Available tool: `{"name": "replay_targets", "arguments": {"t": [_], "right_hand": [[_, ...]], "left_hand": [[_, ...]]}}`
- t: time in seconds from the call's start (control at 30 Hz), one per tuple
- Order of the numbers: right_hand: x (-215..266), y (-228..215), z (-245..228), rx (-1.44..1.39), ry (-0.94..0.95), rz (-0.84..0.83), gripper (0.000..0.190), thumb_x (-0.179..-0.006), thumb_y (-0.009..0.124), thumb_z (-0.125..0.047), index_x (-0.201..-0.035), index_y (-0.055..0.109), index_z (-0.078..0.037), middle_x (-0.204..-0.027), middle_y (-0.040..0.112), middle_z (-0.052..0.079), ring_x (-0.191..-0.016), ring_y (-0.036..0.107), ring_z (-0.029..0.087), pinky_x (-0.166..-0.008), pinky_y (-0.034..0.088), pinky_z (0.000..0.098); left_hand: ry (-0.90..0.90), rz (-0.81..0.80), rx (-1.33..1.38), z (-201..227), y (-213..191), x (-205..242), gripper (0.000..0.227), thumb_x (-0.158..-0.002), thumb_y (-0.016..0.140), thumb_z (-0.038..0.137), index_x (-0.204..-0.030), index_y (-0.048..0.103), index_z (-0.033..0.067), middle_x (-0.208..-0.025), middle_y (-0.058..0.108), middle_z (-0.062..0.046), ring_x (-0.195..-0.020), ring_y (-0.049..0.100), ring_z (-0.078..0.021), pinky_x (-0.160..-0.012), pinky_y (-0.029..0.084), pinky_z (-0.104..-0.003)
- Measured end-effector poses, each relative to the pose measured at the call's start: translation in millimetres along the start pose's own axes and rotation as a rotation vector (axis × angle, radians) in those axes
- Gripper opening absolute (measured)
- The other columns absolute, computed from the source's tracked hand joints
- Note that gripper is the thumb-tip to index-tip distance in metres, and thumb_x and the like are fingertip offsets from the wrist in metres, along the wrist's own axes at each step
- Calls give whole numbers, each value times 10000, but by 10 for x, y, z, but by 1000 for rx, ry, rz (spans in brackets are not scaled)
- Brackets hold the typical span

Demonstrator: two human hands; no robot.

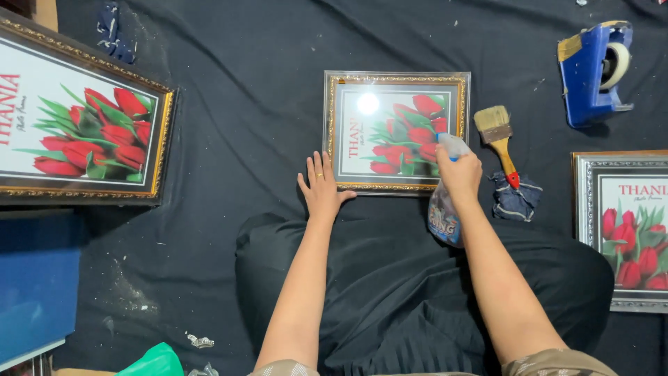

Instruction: The person cleans a framed picture of red tulips by first brushing dust off a black cloth, then brushing the frame and glass, spraying a cleaning solution, and wiping the surface with a cloth.

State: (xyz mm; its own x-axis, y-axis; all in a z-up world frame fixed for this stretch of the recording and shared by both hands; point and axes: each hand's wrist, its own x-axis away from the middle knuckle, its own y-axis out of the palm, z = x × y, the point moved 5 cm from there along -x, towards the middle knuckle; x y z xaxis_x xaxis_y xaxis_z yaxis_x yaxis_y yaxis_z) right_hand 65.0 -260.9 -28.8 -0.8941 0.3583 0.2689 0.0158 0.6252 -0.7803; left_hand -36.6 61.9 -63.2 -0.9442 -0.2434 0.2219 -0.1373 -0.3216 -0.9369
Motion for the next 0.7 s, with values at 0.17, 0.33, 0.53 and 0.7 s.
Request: {"name": "replay_targets", "arguments": {"t": [0.17,0.33,0.53,0.7], "right_hand": [[283,48,-380,-182,-81,64,463,-864,779,-430,-1087,766,-24,-997,741,241,-1067,659,473,-906,498,600],[861,64,-878,-279,-168,-64,369,-849,809,-417,-1096,777,-144,-955,762,141,-1031,708,384,-872,532,524],[964,12,-857,-228,-212,-110,341,-843,809,-439,-1088,771,-206,-984,774,104,-1038,716,339,-865,560,476],[498,-470,-515,-327,-243,74,290,-922,786,-237,-1126,743,-35,-996,739,252,-997,702,445,-794,523,548]], "left_hand": [[-7,-20,44,-12,18,1,1358,-627,910,557,-1658,152,101,-1700,210,-159,-1575,184,-331,-1213,156,-668],[-18,-39,67,-14,-6,9,1360,-623,914,548,-1660,149,111,-1698,217,-159,-1577,180,-334,-1214,157,-673],[-31,-58,100,-5,-58,11,1356,-639,930,510,-1664,133,120,-1699,195,-169,-1574,164,-347,-1205,155,-679],[-22,-80,141,27,-166,13,1354,-647,934,493,-1664,122,122,-1702,169,-183,-1573,149,-361,-1201,139,-691]]}}
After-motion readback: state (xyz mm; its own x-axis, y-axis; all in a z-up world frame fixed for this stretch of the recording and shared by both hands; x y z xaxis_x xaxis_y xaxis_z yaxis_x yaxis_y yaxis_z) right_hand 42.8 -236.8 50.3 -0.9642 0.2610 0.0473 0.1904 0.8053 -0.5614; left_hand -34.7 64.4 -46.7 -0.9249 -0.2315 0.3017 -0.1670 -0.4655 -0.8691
